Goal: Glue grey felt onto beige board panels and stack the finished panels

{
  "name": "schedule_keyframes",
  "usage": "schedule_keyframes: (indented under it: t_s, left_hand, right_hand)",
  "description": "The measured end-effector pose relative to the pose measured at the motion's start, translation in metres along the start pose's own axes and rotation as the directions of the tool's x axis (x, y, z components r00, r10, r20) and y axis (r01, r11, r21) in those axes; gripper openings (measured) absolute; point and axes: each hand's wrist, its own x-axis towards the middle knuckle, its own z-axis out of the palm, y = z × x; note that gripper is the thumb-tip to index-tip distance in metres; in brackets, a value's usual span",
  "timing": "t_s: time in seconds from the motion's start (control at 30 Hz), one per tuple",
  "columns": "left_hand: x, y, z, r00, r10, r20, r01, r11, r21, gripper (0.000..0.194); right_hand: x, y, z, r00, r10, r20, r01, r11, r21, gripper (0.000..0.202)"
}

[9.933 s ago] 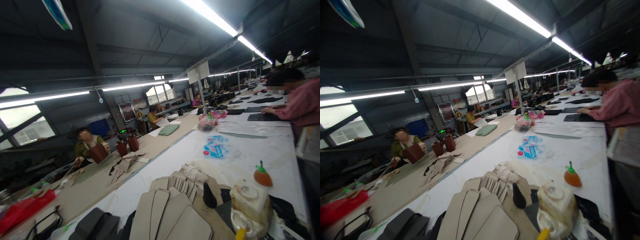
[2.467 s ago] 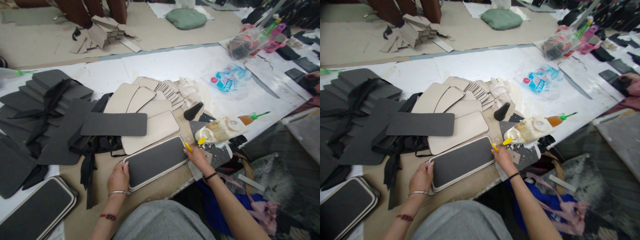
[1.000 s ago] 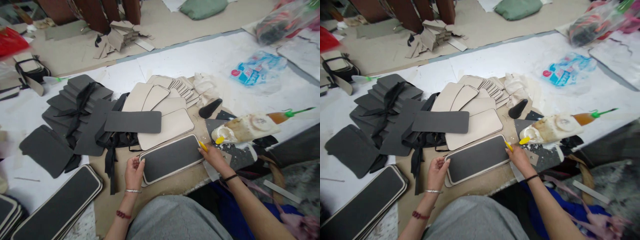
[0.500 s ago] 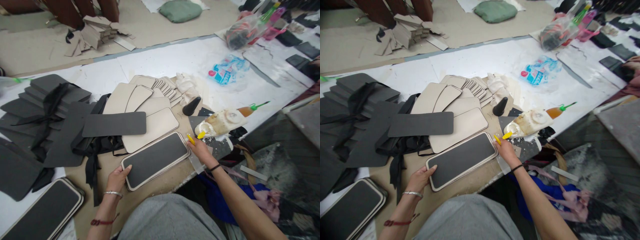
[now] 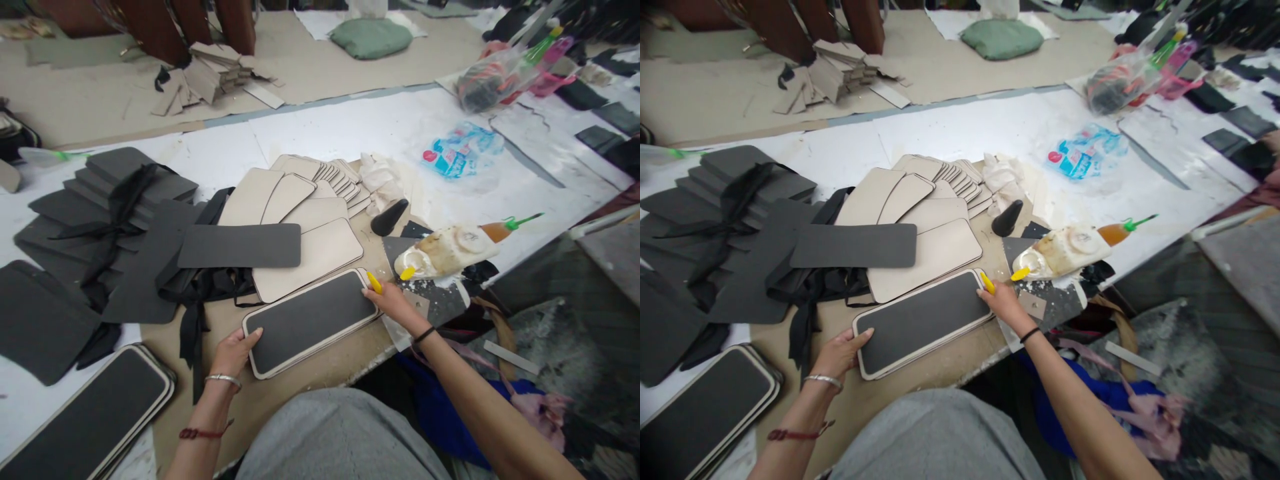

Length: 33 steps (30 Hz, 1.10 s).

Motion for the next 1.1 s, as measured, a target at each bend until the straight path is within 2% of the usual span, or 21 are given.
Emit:
schedule_keyframes:
  t_s: [0.1,0.27,0.43,0.6,0.7,0.9,1.1]
  left_hand:
    - [0.003,-0.003,-0.003,1.0,0.012,0.015,-0.012,1.0,-0.004,0.011]
    - [0.006,-0.005,-0.004,1.0,0.006,0.022,-0.006,1.0,0.012,0.01]
    - [0.006,-0.004,-0.003,0.997,0.012,0.075,-0.008,0.999,-0.051,0.011]
    - [-0.004,0.004,-0.007,0.984,-0.021,0.179,0.039,0.995,-0.096,0.014]
    - [-0.007,0.005,-0.013,0.98,-0.022,0.198,0.047,0.992,-0.121,0.013]
    - [-0.004,-0.003,-0.017,0.979,0.0,0.202,0.03,0.989,-0.145,0.014]
    - [-0.002,-0.006,-0.015,0.983,0.011,0.182,0.017,0.988,-0.156,0.014]
  right_hand:
    - [0.004,0.005,0.002,0.998,-0.031,0.049,0.024,0.991,0.131,0.028]
    - [0.007,0.009,0.006,0.998,-0.012,0.059,0.002,0.986,0.165,0.029]
    - [0.008,0.009,0.009,0.999,0.022,0.04,-0.026,0.995,0.097,0.027]
    - [0.006,0.014,0.008,0.998,-0.046,0.039,0.041,0.992,0.122,0.032]
    - [0.009,0.018,0.008,0.995,-0.081,0.051,0.072,0.983,0.168,0.035]
    - [0.006,0.013,0.006,0.996,-0.052,0.076,0.034,0.976,0.213,0.036]
    - [0.007,0.013,0.007,0.997,-0.074,0.037,0.069,0.99,0.123,0.03]
